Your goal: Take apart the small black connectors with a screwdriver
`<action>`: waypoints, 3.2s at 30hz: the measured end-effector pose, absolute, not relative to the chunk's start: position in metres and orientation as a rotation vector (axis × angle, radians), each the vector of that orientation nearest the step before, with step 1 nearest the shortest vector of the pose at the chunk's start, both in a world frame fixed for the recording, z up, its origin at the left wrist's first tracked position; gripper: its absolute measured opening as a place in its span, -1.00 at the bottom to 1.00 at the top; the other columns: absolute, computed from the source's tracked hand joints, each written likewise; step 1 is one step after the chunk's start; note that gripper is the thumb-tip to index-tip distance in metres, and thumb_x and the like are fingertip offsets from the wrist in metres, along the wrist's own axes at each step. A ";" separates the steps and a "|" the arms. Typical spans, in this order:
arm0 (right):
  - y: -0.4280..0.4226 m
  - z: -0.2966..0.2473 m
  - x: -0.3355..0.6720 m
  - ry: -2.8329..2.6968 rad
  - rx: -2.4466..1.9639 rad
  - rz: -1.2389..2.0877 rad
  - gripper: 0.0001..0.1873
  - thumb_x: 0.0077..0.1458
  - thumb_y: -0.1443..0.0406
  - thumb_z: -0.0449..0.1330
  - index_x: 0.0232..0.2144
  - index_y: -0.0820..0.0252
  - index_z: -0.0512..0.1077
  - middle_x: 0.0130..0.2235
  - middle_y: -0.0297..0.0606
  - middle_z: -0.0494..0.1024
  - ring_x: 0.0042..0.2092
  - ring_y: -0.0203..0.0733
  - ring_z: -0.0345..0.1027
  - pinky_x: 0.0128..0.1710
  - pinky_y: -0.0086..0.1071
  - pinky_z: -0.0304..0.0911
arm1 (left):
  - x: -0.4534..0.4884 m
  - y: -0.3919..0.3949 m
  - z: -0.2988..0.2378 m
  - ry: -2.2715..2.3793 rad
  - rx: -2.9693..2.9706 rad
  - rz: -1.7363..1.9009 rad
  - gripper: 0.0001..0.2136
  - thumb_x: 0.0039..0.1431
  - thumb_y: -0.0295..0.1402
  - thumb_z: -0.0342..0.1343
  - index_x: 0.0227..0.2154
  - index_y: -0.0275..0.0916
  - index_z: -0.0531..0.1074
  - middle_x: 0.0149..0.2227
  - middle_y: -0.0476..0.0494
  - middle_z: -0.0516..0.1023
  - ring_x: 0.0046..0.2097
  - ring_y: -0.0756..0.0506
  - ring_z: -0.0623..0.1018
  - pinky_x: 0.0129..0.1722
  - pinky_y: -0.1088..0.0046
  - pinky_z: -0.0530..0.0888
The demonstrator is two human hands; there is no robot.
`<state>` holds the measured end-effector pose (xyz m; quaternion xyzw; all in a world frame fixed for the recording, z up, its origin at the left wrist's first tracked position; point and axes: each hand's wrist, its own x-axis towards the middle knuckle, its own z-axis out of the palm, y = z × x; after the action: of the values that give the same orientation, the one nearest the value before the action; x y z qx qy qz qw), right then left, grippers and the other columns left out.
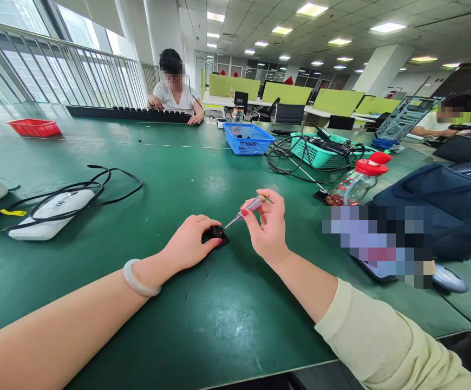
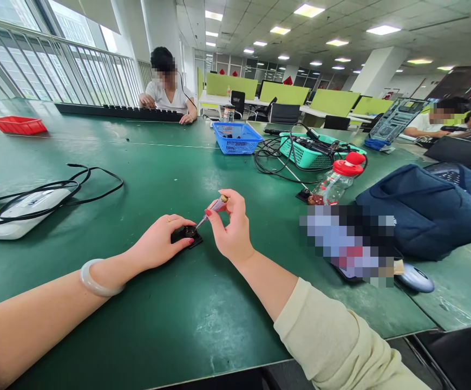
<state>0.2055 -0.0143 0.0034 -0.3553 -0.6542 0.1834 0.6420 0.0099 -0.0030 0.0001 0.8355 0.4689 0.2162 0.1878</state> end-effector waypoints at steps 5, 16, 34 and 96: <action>-0.017 0.004 0.206 -1.538 -0.799 0.356 -0.64 0.22 0.23 0.14 0.02 0.00 0.13 -0.28 -0.31 0.47 -0.28 -0.19 0.44 -0.12 -0.11 0.39 | 0.009 -0.002 -0.001 1.306 2.357 0.634 -0.68 0.13 -0.20 0.15 -0.05 -0.10 0.49 -0.06 -0.10 0.58 0.03 -0.22 0.46 0.11 0.10 0.42; -0.007 0.007 0.209 -1.362 -0.934 0.625 -0.59 0.10 0.19 0.25 -0.06 0.01 0.17 -0.37 -0.41 0.49 -0.28 -0.20 0.48 -0.15 -0.18 0.42 | 0.009 0.000 -0.001 1.332 2.315 0.615 -0.71 0.08 -0.17 0.20 -0.13 -0.11 0.51 -0.11 -0.12 0.58 0.03 -0.23 0.45 0.08 0.11 0.45; -0.005 0.002 0.210 -1.348 -0.904 0.701 -0.62 0.14 0.22 0.19 -0.04 0.03 0.14 -0.30 -0.37 0.53 -0.20 -0.20 0.52 -0.04 -0.13 0.40 | 0.007 0.004 -0.006 1.385 2.254 0.624 -0.68 -0.01 -0.14 0.28 -0.22 -0.15 0.44 -0.09 -0.16 0.52 0.08 -0.26 0.40 0.13 0.06 0.40; -0.014 0.006 0.208 -1.332 -0.790 0.651 -0.58 0.19 0.15 0.15 0.07 -0.02 0.16 -0.32 -0.33 0.47 -0.23 -0.18 0.41 -0.14 -0.17 0.38 | 0.010 -0.002 0.000 1.246 2.354 0.547 -0.54 0.09 -0.29 0.16 0.10 -0.12 0.38 -0.04 -0.14 0.56 0.06 -0.24 0.43 0.14 0.07 0.40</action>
<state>0.2082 -0.0138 0.0064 -0.3502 -0.5905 0.2886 0.6673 0.0099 -0.0021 0.0002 0.8465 0.4481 0.1965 0.2097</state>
